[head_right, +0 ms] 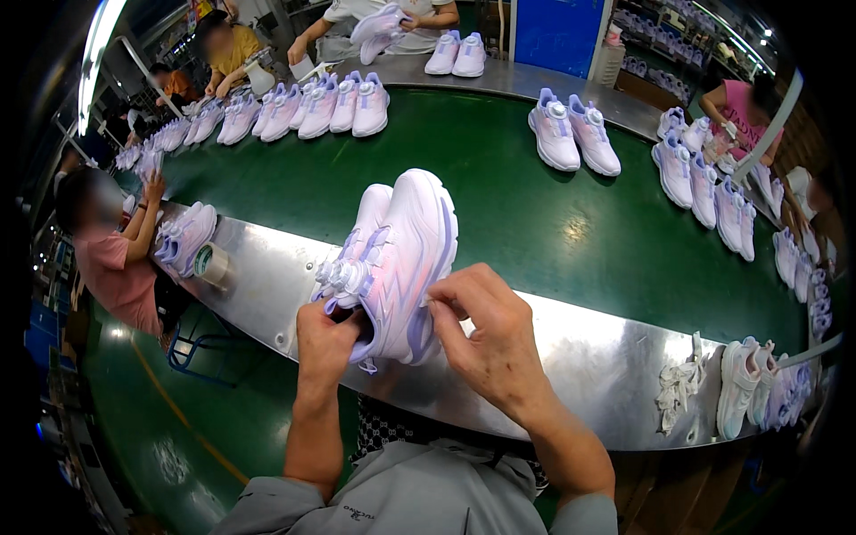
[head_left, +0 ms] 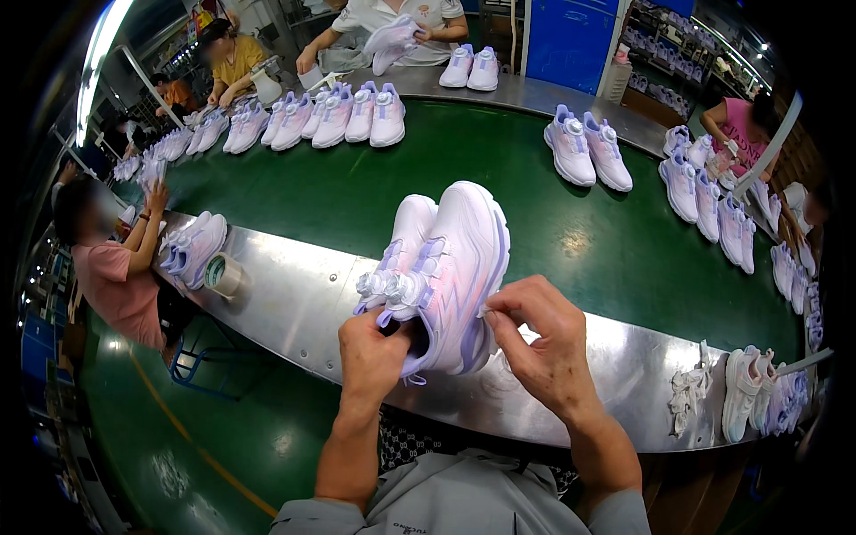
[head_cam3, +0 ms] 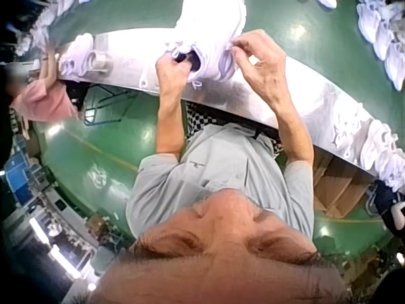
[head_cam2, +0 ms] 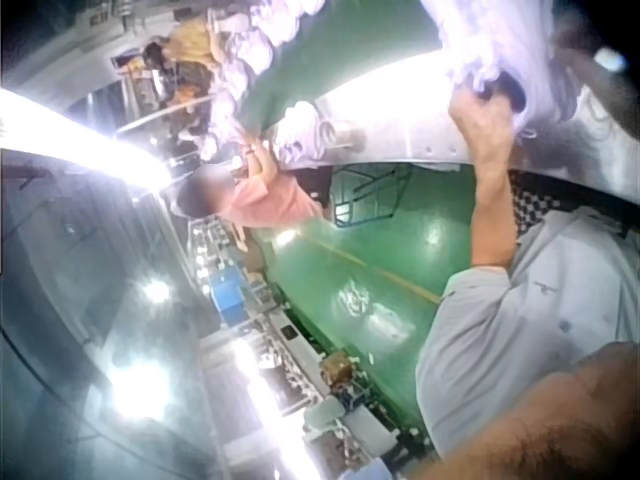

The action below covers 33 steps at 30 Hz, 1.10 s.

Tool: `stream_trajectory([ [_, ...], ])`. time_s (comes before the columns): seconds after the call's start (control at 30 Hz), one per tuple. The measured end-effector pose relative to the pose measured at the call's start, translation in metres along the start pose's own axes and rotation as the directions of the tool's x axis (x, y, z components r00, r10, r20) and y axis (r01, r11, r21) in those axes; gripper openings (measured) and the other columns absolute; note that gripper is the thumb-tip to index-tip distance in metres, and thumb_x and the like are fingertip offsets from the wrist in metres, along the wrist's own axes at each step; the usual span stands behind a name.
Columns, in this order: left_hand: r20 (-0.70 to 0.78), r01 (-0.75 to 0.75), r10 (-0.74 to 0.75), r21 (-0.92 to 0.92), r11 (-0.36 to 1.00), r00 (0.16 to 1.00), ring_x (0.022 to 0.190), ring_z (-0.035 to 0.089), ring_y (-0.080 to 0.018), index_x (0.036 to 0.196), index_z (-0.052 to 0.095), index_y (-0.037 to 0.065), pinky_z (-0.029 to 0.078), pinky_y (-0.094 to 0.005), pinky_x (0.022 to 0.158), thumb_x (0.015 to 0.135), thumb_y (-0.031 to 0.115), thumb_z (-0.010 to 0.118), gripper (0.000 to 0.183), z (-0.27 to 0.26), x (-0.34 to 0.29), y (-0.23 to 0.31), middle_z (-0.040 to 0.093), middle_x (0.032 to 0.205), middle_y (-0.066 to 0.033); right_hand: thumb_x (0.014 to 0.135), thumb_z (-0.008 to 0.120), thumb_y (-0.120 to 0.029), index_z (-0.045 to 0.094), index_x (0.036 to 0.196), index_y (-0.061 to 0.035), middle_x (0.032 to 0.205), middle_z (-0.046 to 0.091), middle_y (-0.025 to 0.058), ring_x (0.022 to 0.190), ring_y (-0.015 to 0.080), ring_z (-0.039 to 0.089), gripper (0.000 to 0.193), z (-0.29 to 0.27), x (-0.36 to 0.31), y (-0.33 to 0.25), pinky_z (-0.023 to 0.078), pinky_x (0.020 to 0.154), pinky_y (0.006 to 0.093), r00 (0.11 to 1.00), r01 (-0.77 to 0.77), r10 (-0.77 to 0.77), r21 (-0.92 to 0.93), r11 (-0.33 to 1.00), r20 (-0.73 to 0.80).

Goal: The person wipes the upper and side surfaces of light-colored sneakers on a moving conveyor belt using a small white cloth. They pick up each shoe, wipe it, and place it back on the belt. The process repeats for multiple shoes as they pass by.

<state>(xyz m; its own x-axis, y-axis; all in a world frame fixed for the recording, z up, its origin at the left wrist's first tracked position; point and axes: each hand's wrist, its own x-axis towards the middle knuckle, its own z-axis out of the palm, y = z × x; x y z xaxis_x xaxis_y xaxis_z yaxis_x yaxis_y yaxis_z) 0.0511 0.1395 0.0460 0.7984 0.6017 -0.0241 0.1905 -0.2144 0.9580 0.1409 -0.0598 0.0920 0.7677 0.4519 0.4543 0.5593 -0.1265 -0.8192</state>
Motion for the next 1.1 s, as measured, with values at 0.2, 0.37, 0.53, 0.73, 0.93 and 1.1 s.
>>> stream_trajectory([
  [0.2,0.022,-0.016,0.017,-0.022,1.0,1.0,0.077,0.066,-0.0098,0.098,0.075,-0.006,0.053,-0.0324,0.072,0.085,0.007,0.073,0.018,-0.01,0.003,0.006,0.075,0.078,-0.0094,0.084,0.072,0.006,0.066,0.096,-0.001,0.092,0.064,0.0131,0.076,0.0281,0.067,0.015,0.01,-0.013,0.001,0.055,0.067,0.0366,0.996,-0.03,0.035,-0.064,0.997,0.079],
  [0.37,-0.027,0.018,-0.02,-0.064,0.998,0.999,0.073,0.064,-0.0104,0.095,0.074,-0.006,0.052,-0.0334,0.07,0.085,0.009,0.074,0.018,-0.011,0.01,0.005,0.074,0.076,-0.0099,0.078,0.073,0.008,0.065,0.094,-0.0012,0.092,0.063,0.0125,0.076,0.0298,0.066,0.019,0.033,-0.034,0.003,0.055,0.067,0.0384,0.993,0.116,-0.115,-0.175,0.978,0.015],
  [0.53,-0.049,0.005,-0.004,0.027,1.0,0.999,0.069,0.062,-0.0127,0.094,0.074,-0.006,0.051,-0.0353,0.068,0.084,0.011,0.075,0.019,-0.009,0.015,0.005,0.073,0.074,-0.0116,0.072,0.073,0.005,0.068,0.099,0.0006,0.091,0.063,0.0126,0.077,0.0298,0.066,0.028,0.053,-0.052,0.012,0.054,0.065,0.0391,0.936,0.351,-0.34,-0.342,0.872,0.094],
  [0.73,-0.004,-0.032,0.033,0.137,0.99,0.999,0.07,0.065,-0.0144,0.096,0.074,-0.006,0.052,-0.036,0.068,0.085,0.01,0.074,0.019,-0.02,0.014,0.009,0.074,0.076,-0.0129,0.078,0.076,0.009,0.067,0.096,-0.0014,0.094,0.065,0.0118,0.072,0.0247,0.067,0.023,0.048,-0.026,0.002,0.056,0.061,0.035,0.983,0.182,-0.183,-0.212,0.96,0.016],
  [0.93,0.075,-0.117,0.116,0.013,0.993,0.99,0.073,0.069,-0.016,0.098,0.075,-0.004,0.053,-0.0342,0.069,0.085,0.004,0.071,0.016,-0.033,0.005,0.01,0.075,0.078,-0.0136,0.081,0.074,0.01,0.065,0.095,-0.0015,0.094,0.064,0.0118,0.072,0.0233,0.068,0.02,0.038,-0.001,-0.005,0.057,0.063,0.0344,0.997,0.039,-0.046,-0.111,0.993,-0.061],
  [1.1,0.144,-0.252,0.237,0.096,0.963,0.961,0.074,0.07,-0.0247,0.095,0.075,-0.002,0.053,-0.0356,0.071,0.081,0.001,0.074,0.014,-0.048,0.002,0.015,0.074,0.081,-0.0152,0.081,0.074,0.011,0.064,0.094,-0.0008,0.094,0.064,0.0106,0.072,0.02,0.069,0.02,0.022,0.014,-0.01,0.06,0.064,0.03,0.988,0.048,-0.073,-0.176,0.983,-0.135],
])
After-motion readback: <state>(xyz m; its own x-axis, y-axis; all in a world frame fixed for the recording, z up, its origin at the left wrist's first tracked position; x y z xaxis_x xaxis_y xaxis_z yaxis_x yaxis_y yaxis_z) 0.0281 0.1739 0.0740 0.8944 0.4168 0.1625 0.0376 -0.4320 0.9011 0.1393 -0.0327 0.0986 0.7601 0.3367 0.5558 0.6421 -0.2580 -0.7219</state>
